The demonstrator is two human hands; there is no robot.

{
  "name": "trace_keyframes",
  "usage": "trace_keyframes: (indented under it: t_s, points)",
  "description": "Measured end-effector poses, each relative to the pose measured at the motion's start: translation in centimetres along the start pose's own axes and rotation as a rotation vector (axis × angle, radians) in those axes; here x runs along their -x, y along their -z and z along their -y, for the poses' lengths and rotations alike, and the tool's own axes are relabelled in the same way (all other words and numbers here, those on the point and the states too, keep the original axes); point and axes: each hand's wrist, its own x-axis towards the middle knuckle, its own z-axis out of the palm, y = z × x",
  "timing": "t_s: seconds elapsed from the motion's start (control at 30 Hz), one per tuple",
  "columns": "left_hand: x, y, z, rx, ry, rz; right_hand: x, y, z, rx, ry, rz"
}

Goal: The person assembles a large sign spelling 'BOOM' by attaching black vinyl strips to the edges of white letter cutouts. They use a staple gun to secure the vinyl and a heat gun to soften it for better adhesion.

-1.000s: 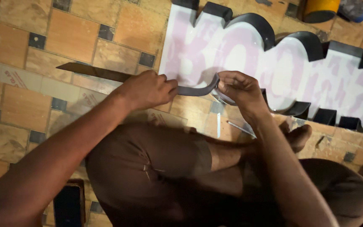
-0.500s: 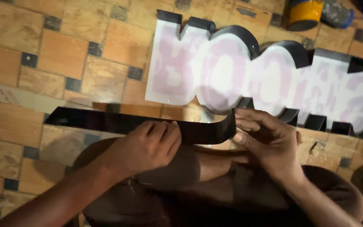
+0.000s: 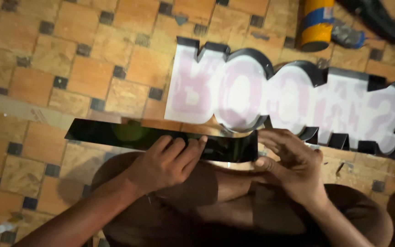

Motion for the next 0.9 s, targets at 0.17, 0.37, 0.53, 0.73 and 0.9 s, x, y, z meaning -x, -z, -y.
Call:
trace_keyframes:
  t_s: [0.17, 0.37, 0.53, 0.73, 0.9]
  points:
    - [0.1, 0.4, 0.2, 0.031, -0.005, -0.031, 0.0, 0.4, 0.4, -0.072, 0.101, 0.061]
    - [0.4, 0.2, 0.0, 0.002, -0.027, -0.066, 0.8, 0.8, 0.6, 0.077, 0.109, 0.009]
    - [0.5, 0.2, 0.1, 0.018, -0.021, -0.063, 1.0, 0.8, 0.7, 0.121, 0.213, 0.012]
    - [0.3, 0.2, 0.0, 0.031, -0.02, -0.055, 1.2, 1.0, 0.5, 0.23, 0.248, -0.015]
    - [0.4, 0.2, 0.1, 0.041, -0.022, -0.052, 1.3, 1.1, 0.5, 0.285, 0.247, -0.031]
